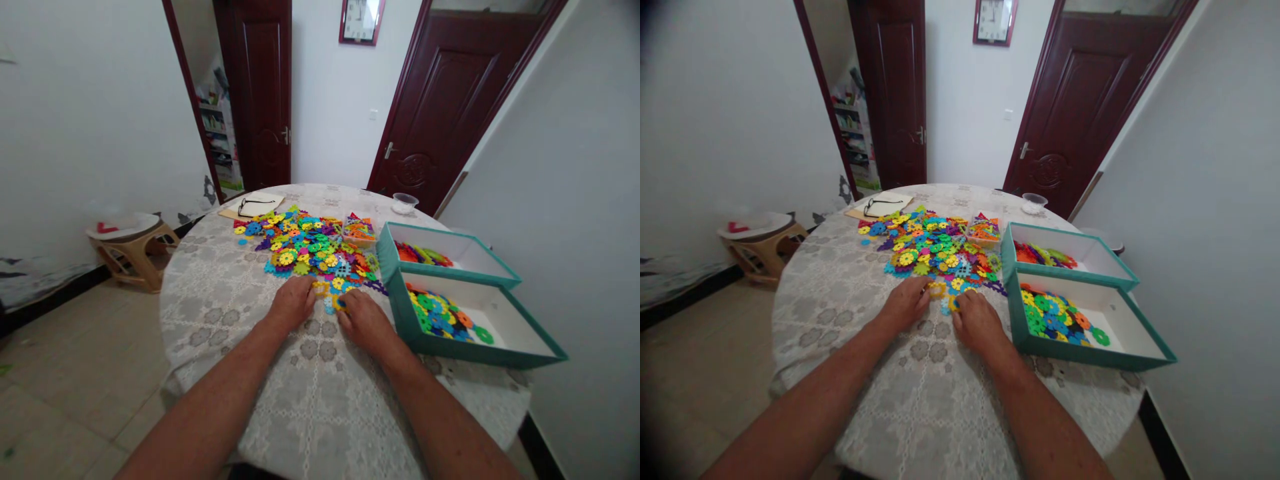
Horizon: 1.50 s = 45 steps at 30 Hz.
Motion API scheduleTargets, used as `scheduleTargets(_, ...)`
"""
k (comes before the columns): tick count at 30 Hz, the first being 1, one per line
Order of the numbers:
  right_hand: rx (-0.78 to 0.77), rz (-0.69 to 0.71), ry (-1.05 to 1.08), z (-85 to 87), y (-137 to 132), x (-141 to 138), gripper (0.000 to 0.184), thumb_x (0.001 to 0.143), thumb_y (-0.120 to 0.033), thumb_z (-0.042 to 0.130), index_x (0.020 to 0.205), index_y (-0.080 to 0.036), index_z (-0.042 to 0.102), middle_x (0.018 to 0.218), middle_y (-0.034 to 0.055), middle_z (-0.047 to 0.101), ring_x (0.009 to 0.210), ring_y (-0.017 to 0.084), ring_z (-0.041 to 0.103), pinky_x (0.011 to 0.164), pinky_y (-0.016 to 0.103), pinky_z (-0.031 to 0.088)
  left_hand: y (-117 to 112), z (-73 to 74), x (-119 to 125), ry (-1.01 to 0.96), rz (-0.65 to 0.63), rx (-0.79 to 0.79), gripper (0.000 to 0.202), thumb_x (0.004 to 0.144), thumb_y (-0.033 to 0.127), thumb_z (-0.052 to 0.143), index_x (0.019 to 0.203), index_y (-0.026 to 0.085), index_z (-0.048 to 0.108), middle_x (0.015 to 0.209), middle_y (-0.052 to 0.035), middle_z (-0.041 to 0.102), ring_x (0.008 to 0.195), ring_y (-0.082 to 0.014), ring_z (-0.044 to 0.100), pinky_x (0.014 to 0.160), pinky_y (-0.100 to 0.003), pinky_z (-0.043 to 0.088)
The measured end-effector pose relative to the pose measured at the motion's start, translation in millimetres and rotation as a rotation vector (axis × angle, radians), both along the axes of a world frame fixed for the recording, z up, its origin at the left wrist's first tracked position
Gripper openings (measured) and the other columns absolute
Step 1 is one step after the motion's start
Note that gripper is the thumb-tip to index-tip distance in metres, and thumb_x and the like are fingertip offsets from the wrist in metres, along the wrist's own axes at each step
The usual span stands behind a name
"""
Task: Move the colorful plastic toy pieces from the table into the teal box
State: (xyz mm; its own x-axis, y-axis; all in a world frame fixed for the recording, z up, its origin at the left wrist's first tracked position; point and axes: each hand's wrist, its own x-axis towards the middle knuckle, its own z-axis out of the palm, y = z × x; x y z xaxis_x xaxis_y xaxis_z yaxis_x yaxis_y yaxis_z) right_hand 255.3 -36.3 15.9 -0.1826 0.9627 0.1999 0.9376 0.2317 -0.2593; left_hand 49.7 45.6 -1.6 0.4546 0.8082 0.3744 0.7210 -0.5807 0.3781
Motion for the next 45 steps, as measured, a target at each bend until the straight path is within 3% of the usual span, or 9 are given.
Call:
scheduleTargets(9,0.128,-0.102,0.295,-6.4,9.2,2.0,0.018,0.097,-0.022,0.048,0.084,-0.02,0.06,0.085,0.0048,0.064,0.084,0.019,0.059,0.076,0.029,0.039,-1.3,6.2,3.2,-0.233,-0.032,-0.141,0.025,0.089,0.016,0.052,0.109,0.02,0.066,0.095,-0.0042,0.069,0.087,-0.019,0.063,0.084,-0.031,0.05)
scheduleTargets(13,0.0,-0.215,0.595,-1.0,6.4,-1.9,0.018,0.095,-0.03,0.05,0.08,-0.022,0.057,0.071,-0.0016,0.062,0.068,0.016,0.057,0.061,0.026,0.035,-2.5,8.2,4.7,-0.351,-0.05,-0.261,0.035,0.085,0.013,0.054,0.116,0.019,0.066,0.096,-0.0029,0.067,0.085,-0.0162,0.063,0.08,-0.028,0.051)
scheduleTargets(18,-0.213,-0.218,0.937,-3.6,8.1,-9.2,0.015,0.091,-0.035,0.051,0.088,-0.022,0.058,0.059,-0.0049,0.06,0.051,0.013,0.054,0.05,0.023,0.038,-1.7,1.9,6.7,-0.453,-0.105,-0.432,0.053,0.085,0.014,0.055,0.137,0.021,0.059,0.11,-0.0048,0.064,0.072,-0.01,0.062,0.068,-0.024,0.051)
scheduleTargets(24,-0.417,-0.306,1.592,-5.4,14.2,-11.7,0.029,0.076,-0.035,0.067,0.099,-0.024,0.052,0.063,-0.0077,0.058,0.043,0.01,0.053,0.037,0.017,0.034,0.4,-1.0,6.6,-0.517,-0.04,-0.383,0.072,0.083,0.011,0.055,0.152,0.028,0.045,0.127,-0.007,0.059,0.062,-0.0048,0.055,0.066,-0.023,0.051)
scheduleTargets(27,-0.447,-0.314,1.728,-1.9,13.7,-8.5,0.034,0.077,-0.032,0.072,0.103,-0.025,0.052,0.07,-0.0077,0.06,0.042,0.006,0.052,0.035,0.014,0.033,0.4,1.2,6.2,-0.522,-0.019,-0.348,0.067,0.082,0.011,0.054,0.147,0.024,0.052,0.126,-0.0076,0.061,0.064,-0.0068,0.055,0.067,-0.024,0.052)
scheduleTargets(32,-0.467,-0.322,1.736,-0.8,12.2,-6.4,0.036,0.08,-0.033,0.072,0.109,-0.025,0.053,0.074,-0.0064,0.063,0.041,0.006,0.051,0.035,0.013,0.032,0.1,5.4,6.3,-0.536,-0.032,-0.405,0.049,0.082,0.014,0.055,0.13,0.019,0.065,0.115,-0.0065,0.069,0.075,-0.0121,0.063,0.07,-0.025,0.052)
scheduleTargets(36,-0.285,-0.277,1.42,-8.9,12.8,-9.4,0.036,0.088,-0.044,0.064,0.114,-0.021,0.055,0.062,-0.0064,0.061,0.043,0.01,0.053,0.039,0.017,0.039,1.0,7.6,7.2,-0.628,-0.076,-0.538,0.047,0.08,0.017,0.058,0.126,0.017,0.067,0.103,-0.0052,0.073,0.084,-0.0164,0.068,0.072,-0.026,0.054)
scheduleTargets(40,-0.162,-0.205,1.21,-11.6,11.2,-13.4,0.041,0.092,-0.047,0.059,0.122,-0.02,0.055,0.066,-0.0051,0.063,0.053,0.014,0.06,0.049,0.022,0.05,-1.2,11.1,8.6,-0.742,-0.221,-0.754,0.045,0.079,0.027,0.067,0.123,0.017,0.068,0.102,-0.0056,0.074,0.087,-0.0184,0.07,0.071,-0.027,0.055)
scheduleTargets(45,-0.157,-0.224,1.151,-2.4,7.9,-15.0,0.031,0.09,-0.041,0.06,0.113,-0.021,0.06,0.08,-0.0013,0.067,0.059,0.014,0.063,0.051,0.025,0.051,-6.8,18.2,7.9,-0.814,-0.401,-0.928,0.049,0.078,0.036,0.078,0.122,0.019,0.065,0.113,-0.008,0.073,0.096,-0.0201,0.07,0.079,-0.031,0.058)
